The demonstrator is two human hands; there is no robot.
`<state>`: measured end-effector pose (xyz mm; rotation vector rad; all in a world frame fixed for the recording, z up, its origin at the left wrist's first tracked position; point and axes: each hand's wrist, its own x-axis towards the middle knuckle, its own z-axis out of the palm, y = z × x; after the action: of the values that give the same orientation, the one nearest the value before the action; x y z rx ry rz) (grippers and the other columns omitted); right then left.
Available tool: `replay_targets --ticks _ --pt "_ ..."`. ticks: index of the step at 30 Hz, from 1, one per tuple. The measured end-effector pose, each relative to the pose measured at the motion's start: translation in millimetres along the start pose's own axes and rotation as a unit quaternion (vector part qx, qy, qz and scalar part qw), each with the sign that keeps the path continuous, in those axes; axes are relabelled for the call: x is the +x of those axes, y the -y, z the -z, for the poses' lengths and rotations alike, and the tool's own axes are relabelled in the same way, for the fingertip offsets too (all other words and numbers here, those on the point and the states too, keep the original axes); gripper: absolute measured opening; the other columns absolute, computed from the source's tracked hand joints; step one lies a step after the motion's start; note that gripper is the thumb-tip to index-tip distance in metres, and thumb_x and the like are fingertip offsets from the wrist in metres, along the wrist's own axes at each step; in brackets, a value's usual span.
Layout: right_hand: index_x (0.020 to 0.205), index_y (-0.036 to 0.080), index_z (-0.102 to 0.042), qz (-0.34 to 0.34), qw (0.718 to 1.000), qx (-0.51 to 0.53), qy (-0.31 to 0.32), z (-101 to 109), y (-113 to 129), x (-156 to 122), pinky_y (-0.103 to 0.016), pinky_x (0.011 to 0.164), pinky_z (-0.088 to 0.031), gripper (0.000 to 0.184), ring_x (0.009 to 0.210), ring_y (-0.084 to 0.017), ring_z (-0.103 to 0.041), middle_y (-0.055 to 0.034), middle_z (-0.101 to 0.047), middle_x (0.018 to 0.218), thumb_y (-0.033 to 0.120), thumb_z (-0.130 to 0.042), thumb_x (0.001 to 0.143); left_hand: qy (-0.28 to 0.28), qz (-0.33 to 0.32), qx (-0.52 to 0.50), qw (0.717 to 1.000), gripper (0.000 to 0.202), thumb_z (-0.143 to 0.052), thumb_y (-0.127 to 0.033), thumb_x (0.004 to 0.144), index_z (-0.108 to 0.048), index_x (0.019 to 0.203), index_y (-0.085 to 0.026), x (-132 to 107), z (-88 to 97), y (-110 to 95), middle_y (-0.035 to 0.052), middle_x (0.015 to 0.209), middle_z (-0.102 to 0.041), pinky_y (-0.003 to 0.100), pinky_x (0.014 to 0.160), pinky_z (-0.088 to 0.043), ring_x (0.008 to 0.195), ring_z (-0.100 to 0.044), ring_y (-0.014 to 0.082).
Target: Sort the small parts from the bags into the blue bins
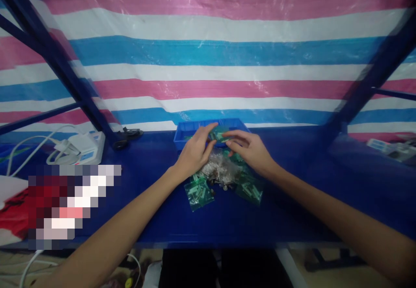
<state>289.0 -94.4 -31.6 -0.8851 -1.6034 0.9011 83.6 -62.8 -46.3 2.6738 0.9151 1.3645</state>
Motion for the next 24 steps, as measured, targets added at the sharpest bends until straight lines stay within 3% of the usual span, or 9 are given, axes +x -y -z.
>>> replay_targets --ticks 3,5,9,13,19,22,24 --pt "0.107 0.021 -0.072 -0.010 1.000 0.004 -0.018 1 1 0 -0.041 0.071 -0.062 0.027 0.086 -0.022 -0.069 -0.0077 -0.071 0.101 0.035 -0.070 0.084 -0.002 -0.016 0.010 1.000 0.043 -0.057 -0.025 0.099 -0.046 0.140 -0.024 0 0.8 0 0.0111 0.128 -0.051 0.035 0.082 -0.057 0.091 -0.062 0.0158" --pt "0.112 0.022 -0.070 -0.014 1.000 0.022 -0.018 2 1 -1 -0.040 0.070 -0.062 0.030 0.089 -0.023 -0.068 -0.0081 -0.071 0.107 0.033 -0.069 0.084 0.010 -0.013 0.022 1.000 0.045 -0.062 -0.026 0.095 -0.048 0.138 -0.024 -1 1.0 0 0.0124 0.132 -0.046 0.033 0.077 -0.056 0.091 -0.061 0.0162" --pt "0.126 0.026 -0.064 -0.008 0.998 0.053 0.017 3 -3 0 -0.036 0.067 -0.061 0.041 0.101 -0.025 -0.067 -0.0087 -0.068 0.121 0.028 -0.067 0.085 0.015 0.012 0.036 0.999 0.042 -0.059 -0.021 0.095 -0.050 0.136 -0.024 -2 1.1 0 0.0109 0.126 -0.049 0.034 0.078 -0.055 0.093 -0.059 0.0179" --pt "0.128 0.029 -0.063 -0.004 0.998 0.039 0.053 3 -6 -1 -0.036 0.068 -0.059 0.043 0.102 -0.025 -0.067 -0.0075 -0.069 0.121 0.027 -0.066 0.085 -0.005 0.015 0.035 0.999 0.029 -0.051 -0.020 0.100 -0.056 0.128 -0.025 1 2.9 1 0.0071 0.115 -0.054 0.035 0.081 -0.054 0.094 -0.059 0.0178" --pt "0.106 0.023 -0.073 0.047 0.984 -0.173 -0.012 0 -9 -1 -0.034 0.066 -0.052 0.023 0.083 -0.020 -0.065 -0.0063 -0.072 0.097 0.036 -0.059 0.092 -0.030 0.022 0.000 0.999 0.015 -0.054 -0.031 0.102 -0.062 0.108 -0.020 3 1.6 4 0.0062 0.107 -0.058 0.033 0.080 -0.053 0.094 -0.061 0.0174" --pt "0.089 0.020 -0.071 0.066 0.974 -0.217 -0.026 -1 -7 8 -0.033 0.064 -0.048 0.020 0.071 -0.017 -0.061 -0.0053 -0.068 0.086 0.037 -0.059 0.092 -0.044 0.049 -0.035 0.997 0.027 -0.057 -0.029 0.100 -0.053 0.125 -0.021 3 0.4 4 0.0030 0.097 -0.061 0.031 0.074 -0.054 0.078 -0.060 0.0138" --pt "0.079 0.020 -0.066 0.029 0.983 -0.183 -0.008 -3 -3 19 -0.033 0.059 -0.046 0.023 0.060 -0.015 -0.057 -0.0044 -0.066 0.077 0.037 -0.059 0.092 -0.062 0.053 -0.034 0.996 0.044 -0.061 -0.027 0.097 -0.046 0.137 -0.024 3 1.8 3 0.0050 0.106 -0.059 0.030 0.070 -0.055 0.076 -0.059 0.0129"
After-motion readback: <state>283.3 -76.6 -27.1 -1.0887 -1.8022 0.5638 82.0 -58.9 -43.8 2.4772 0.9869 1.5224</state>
